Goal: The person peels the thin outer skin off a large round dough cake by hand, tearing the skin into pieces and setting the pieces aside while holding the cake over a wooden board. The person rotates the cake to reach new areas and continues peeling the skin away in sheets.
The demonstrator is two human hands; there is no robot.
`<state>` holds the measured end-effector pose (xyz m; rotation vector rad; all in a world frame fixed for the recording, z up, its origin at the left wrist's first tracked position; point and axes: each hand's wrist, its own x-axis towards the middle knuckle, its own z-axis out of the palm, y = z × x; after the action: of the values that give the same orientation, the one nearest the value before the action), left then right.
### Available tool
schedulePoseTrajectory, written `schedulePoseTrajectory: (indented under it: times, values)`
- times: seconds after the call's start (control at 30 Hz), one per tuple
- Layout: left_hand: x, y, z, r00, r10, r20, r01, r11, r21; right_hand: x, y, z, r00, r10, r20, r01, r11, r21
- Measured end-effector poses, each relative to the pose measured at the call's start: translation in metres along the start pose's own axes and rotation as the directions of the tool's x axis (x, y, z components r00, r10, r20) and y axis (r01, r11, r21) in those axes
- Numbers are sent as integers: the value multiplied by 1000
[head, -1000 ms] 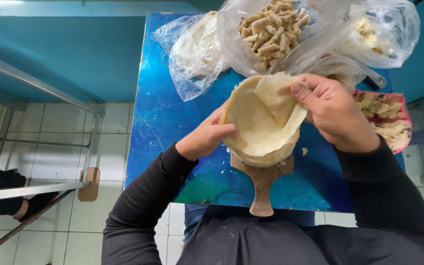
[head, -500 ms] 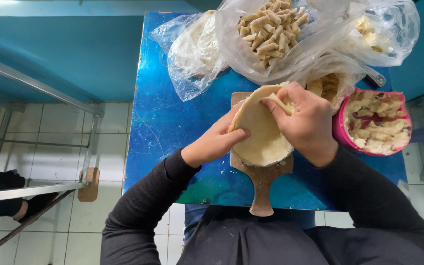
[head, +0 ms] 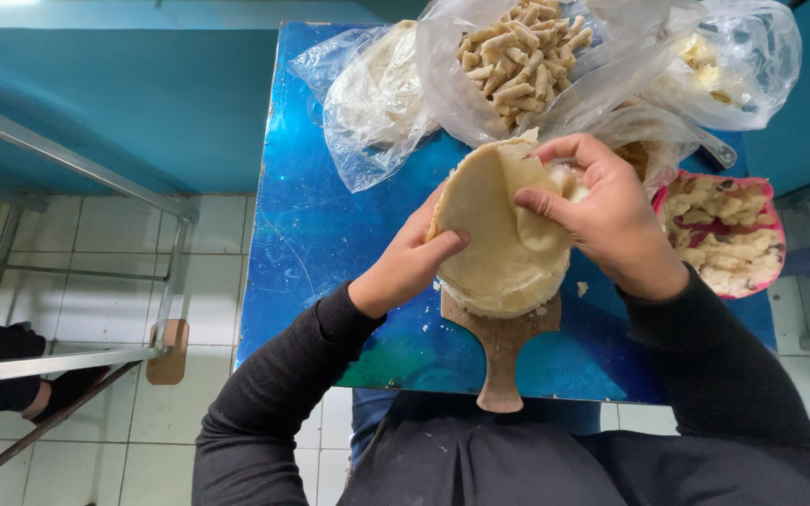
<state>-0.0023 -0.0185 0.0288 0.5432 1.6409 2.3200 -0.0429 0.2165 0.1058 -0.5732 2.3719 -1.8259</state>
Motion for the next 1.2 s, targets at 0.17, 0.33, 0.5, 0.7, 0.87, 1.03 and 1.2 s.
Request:
schedulePoseTrajectory:
  times: [0.17,0.33,0.5,0.7,0.87,1.03,1.2]
  values:
    - [-1,3,2,999,47,14,-48,995,87,1,-7,-5,954,242,177,-292,886,360]
    - [0,-1,-2,998,54,-16,-52,993,107,0,-1,-9,978,181,108,-208,912,355]
    - [2,-12,-10,989,-12,-149,-8,991,-131,12,4,-23,955,291,55,-275,803,529]
    - [10,-16,-20,948,-75,-310,-93,864,-495,19,12,-46,925,365,-103,-195,691,696]
    - [13,-19,-33,928,-81,-363,-192,732,-654,19,27,-48,940,101,-327,177,672,719]
    - [19,-19,-57,880,-9,-475,-334,698,-633,9,6,-53,935,42,-353,183,796,578]
    - [22,-18,-63,865,27,-500,-343,760,-552,-10,-15,-35,949,303,86,-279,682,676]
